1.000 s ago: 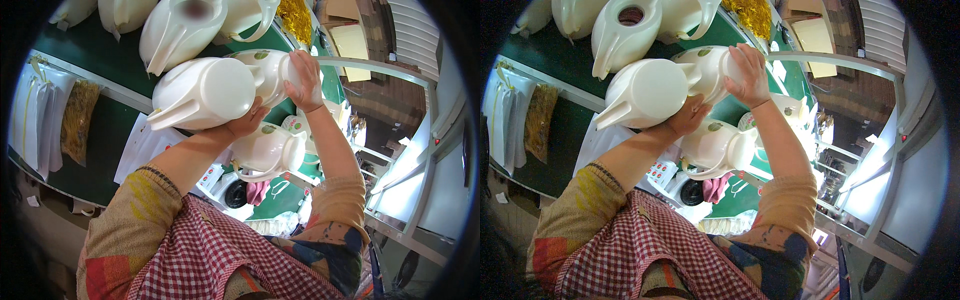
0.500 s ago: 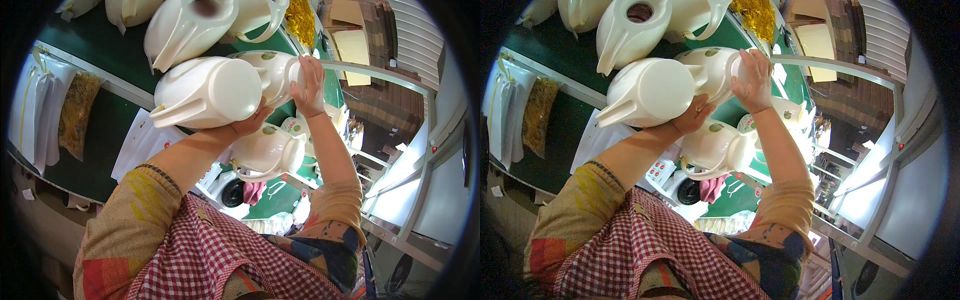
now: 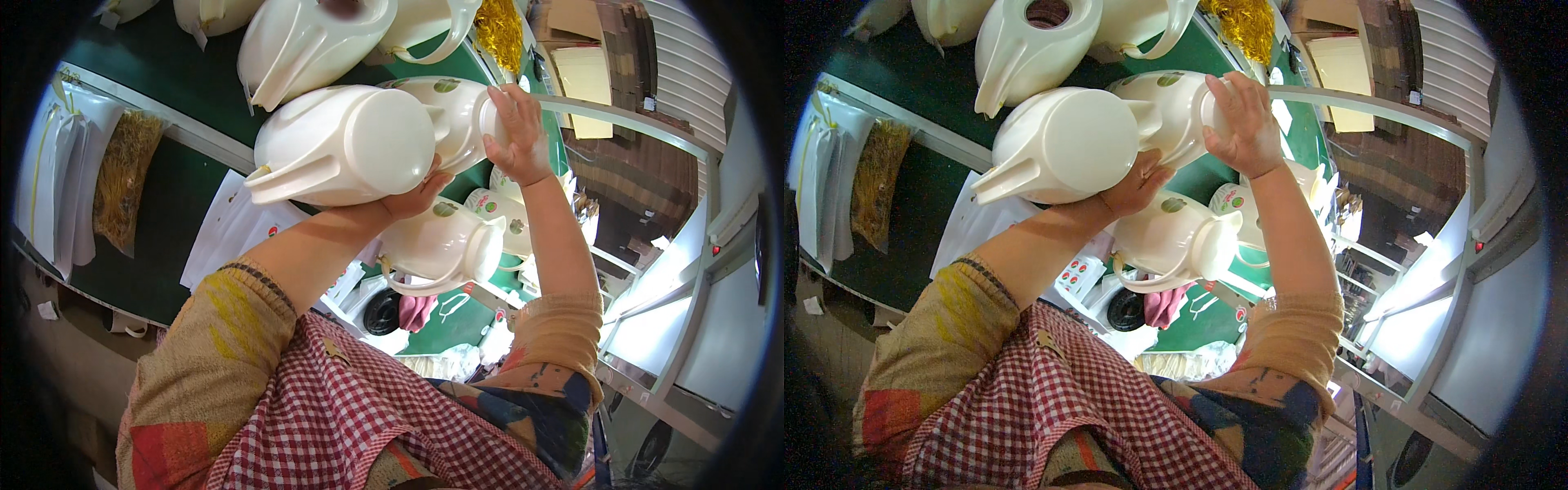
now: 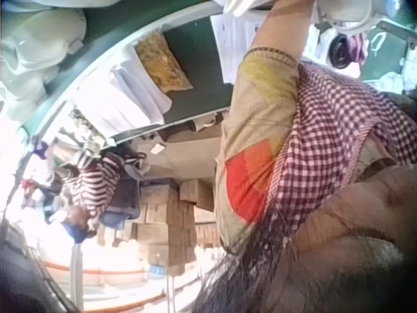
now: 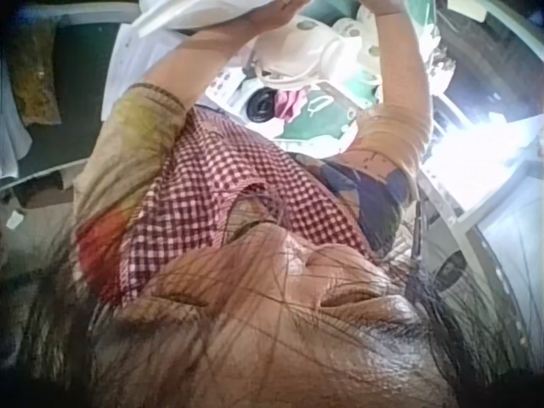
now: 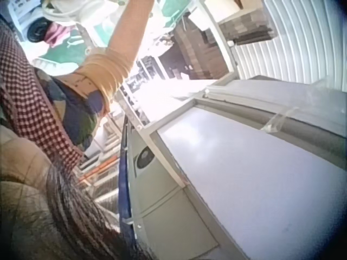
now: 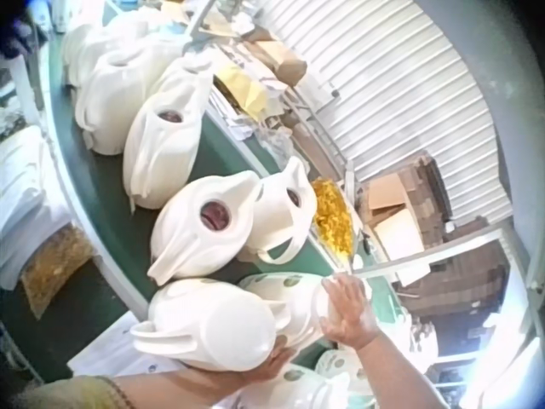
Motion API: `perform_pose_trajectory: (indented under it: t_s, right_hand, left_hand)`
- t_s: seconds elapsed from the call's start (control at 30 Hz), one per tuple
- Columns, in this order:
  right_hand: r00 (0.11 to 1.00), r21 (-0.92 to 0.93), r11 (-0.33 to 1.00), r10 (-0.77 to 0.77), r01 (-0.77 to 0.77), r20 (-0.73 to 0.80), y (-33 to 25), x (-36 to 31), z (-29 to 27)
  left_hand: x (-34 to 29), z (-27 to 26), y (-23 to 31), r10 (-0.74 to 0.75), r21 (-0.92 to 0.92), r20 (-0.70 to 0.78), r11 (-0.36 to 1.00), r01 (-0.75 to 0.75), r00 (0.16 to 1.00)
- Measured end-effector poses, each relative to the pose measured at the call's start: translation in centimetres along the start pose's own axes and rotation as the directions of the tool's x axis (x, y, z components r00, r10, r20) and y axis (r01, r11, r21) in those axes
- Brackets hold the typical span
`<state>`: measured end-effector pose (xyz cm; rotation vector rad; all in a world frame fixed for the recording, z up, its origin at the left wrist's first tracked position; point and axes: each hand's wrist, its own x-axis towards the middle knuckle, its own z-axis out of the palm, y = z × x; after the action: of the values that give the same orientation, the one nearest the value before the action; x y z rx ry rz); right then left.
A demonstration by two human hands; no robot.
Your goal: The person applies small round stickers to white plastic pitchers on a green workbench. They pick up a pitcher, place a sticker on its side, and set it down, repeating the process for multiple units. The person also handles white plastic lids, placing them into a container.
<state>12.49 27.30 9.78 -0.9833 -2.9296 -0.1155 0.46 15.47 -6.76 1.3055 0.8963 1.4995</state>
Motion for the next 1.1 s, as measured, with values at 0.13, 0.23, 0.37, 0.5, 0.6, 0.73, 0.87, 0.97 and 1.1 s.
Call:
perform_pose_trajectory:
  t_s: [0.13,0.23,0.37,0.5,0.6,0.73,0.87,0.97,1.1]
  right_hand:
    - [0.982,-0.003,0.983,0.186,-0.186,0.021,-1.3,-0.3,0.2]
    - [0.963,-0.077,0.963,0.248,-0.257,-0.109,-2.2,-0.8,1.9]
    - [0.99,-0.073,0.988,0.133,-0.136,-0.039,-0.8,-0.9,1.1]
    - [0.999,-0.05,0.997,0.054,-0.054,0.004,-0.1,-1.0,0.5]
    - [0.998,-0.037,0.999,0.019,-0.017,0.057,0.3,-0.7,0.1]
    - [0.989,-0.024,0.994,-0.102,0.105,0.109,0.9,-0.2,-0.1]
    - [0.983,-0.066,0.982,0.181,-0.18,0.013,-0.6,-1.4,1.7]
    - [0.883,-0.013,0.883,0.469,-0.469,0.011,-2.1,-1.2,2.5]
    - [0.893,0.115,0.885,0.444,-0.45,0.076,0.1,-2.3,0.1]
  left_hand:
    - [0.0,0.2,-0.1,0.029,-0.008,-0.047,1.0,-0.029,0.998]
    - [0.0,0.4,-0.3,0.014,-0.054,-0.075,0.998,-0.018,0.997]
    - [0.1,0.2,0.3,0.017,0.037,-0.031,0.999,-0.016,0.999]
    - [0.1,0.1,0.4,0.012,0.01,-0.032,1.0,-0.012,0.999]
    - [0.1,-0.1,0.4,0.009,0.038,-0.014,0.999,-0.008,1.0]
    - [0.0,0.1,0.5,0.037,0.019,-0.042,0.999,-0.036,0.998]
    - [-0.1,0.0,0.9,-0.038,-0.033,0.002,0.999,0.038,0.999]
    - [-0.2,0.0,0.2,-0.107,0.057,0.094,0.993,0.102,0.99]
    - [0.0,0.2,0.5,-0.061,0.071,0.035,0.996,0.058,0.998]
